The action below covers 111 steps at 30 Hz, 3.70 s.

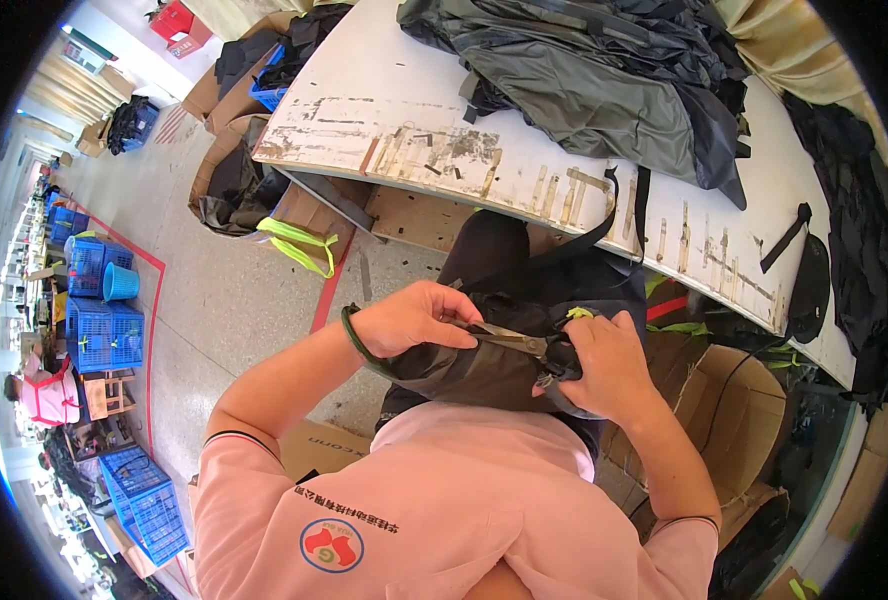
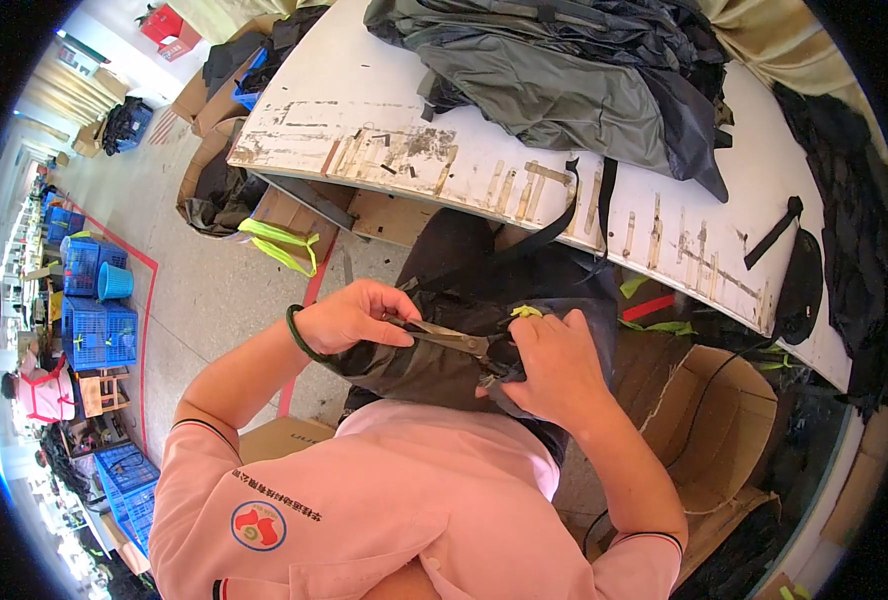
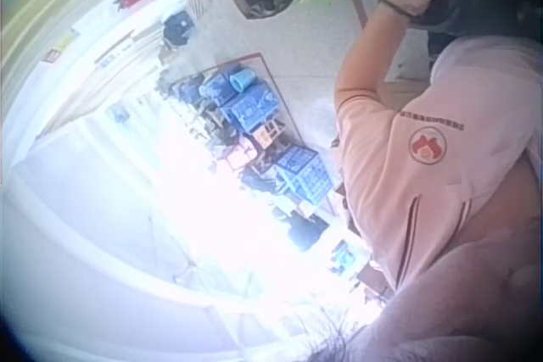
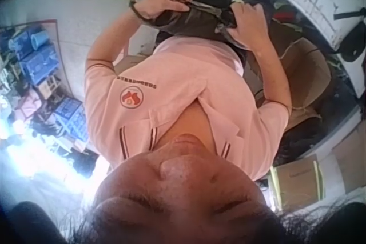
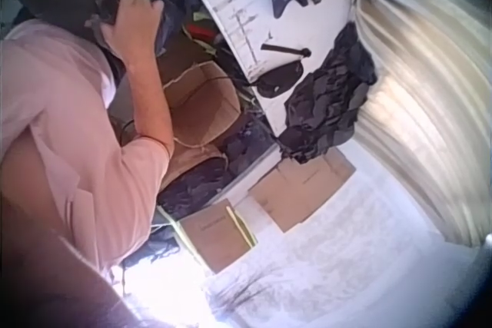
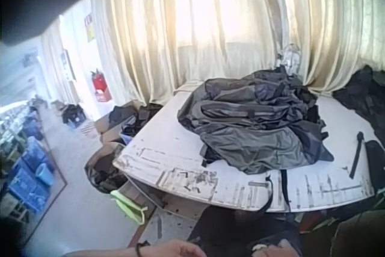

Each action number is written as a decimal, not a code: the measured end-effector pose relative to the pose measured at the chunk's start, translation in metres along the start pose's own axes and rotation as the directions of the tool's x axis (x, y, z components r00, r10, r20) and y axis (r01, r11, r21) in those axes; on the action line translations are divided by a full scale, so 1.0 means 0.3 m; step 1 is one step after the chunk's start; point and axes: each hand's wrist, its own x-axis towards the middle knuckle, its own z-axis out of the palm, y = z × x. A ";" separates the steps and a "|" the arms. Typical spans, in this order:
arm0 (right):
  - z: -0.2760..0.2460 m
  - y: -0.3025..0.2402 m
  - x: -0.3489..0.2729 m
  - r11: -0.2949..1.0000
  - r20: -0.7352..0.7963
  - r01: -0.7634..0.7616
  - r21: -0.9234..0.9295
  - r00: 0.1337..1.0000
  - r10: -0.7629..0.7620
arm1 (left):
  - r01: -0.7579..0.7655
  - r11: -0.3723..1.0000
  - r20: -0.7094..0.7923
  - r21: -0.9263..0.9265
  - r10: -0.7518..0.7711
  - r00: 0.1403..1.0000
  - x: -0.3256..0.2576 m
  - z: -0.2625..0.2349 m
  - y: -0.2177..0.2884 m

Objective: Cutting fabric or trim for bag assembly using scissors.

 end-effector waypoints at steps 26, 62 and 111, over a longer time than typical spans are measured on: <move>-0.022 0.029 0.002 0.993 0.248 -0.051 0.110 0.969 0.023 | -0.002 0.988 0.038 0.152 -0.004 0.999 -0.006 0.006 -0.006; 0.056 0.350 -0.310 0.897 -0.128 -0.385 0.215 0.900 0.417 | -0.318 -0.026 0.275 0.948 0.572 0.773 0.024 -0.041 -0.003; -0.001 0.379 -0.349 0.463 0.291 -0.470 0.751 0.866 0.406 | -0.056 0.994 -0.047 0.091 0.061 0.997 -0.012 -0.101 -0.122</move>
